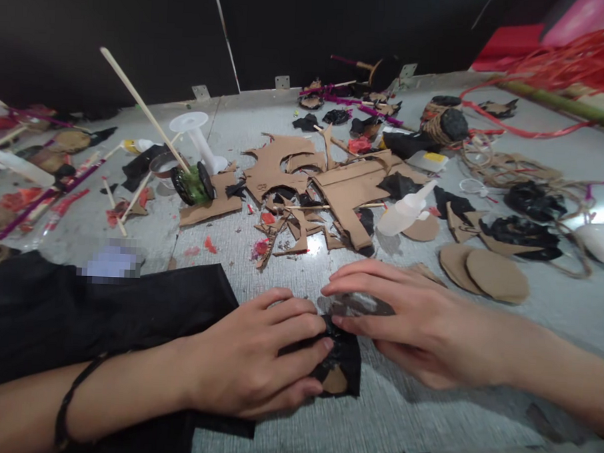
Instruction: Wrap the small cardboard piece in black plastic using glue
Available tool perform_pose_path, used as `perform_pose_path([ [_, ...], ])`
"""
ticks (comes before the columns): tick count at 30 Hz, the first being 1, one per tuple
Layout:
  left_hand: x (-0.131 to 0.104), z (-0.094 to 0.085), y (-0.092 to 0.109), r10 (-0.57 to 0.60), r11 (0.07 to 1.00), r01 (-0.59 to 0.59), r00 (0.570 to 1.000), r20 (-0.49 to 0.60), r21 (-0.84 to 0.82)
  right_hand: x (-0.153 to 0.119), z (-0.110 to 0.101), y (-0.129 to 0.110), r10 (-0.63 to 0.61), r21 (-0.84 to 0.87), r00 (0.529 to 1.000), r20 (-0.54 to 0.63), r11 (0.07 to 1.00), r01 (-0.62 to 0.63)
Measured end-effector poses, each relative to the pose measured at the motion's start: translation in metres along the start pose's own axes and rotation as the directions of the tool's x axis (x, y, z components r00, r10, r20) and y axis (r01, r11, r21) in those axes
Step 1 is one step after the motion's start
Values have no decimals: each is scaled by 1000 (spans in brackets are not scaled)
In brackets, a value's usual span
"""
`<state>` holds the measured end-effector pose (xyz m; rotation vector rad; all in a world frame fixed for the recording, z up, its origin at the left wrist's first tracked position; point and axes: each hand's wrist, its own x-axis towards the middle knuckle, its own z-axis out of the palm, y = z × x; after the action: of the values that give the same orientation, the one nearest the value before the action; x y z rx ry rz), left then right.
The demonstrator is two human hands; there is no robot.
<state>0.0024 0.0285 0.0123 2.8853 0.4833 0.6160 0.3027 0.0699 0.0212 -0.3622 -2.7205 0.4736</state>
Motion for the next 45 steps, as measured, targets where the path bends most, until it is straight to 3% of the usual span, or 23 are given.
perform_pose_path([
  [7, 2, 0, 0, 7, 1000, -7, 1000, -5, 10, 2, -4, -10, -10, -127, 999, 42, 992, 15],
  [33, 1, 0, 0, 20, 1000, -20, 1000, -11, 13, 4, -7, -15, -54, -163, 996, 74, 984, 65],
  [45, 1, 0, -1, 24, 1000, -24, 1000, -1, -21, 5, -6, -15, -43, -100, 995, 87, 994, 51],
])
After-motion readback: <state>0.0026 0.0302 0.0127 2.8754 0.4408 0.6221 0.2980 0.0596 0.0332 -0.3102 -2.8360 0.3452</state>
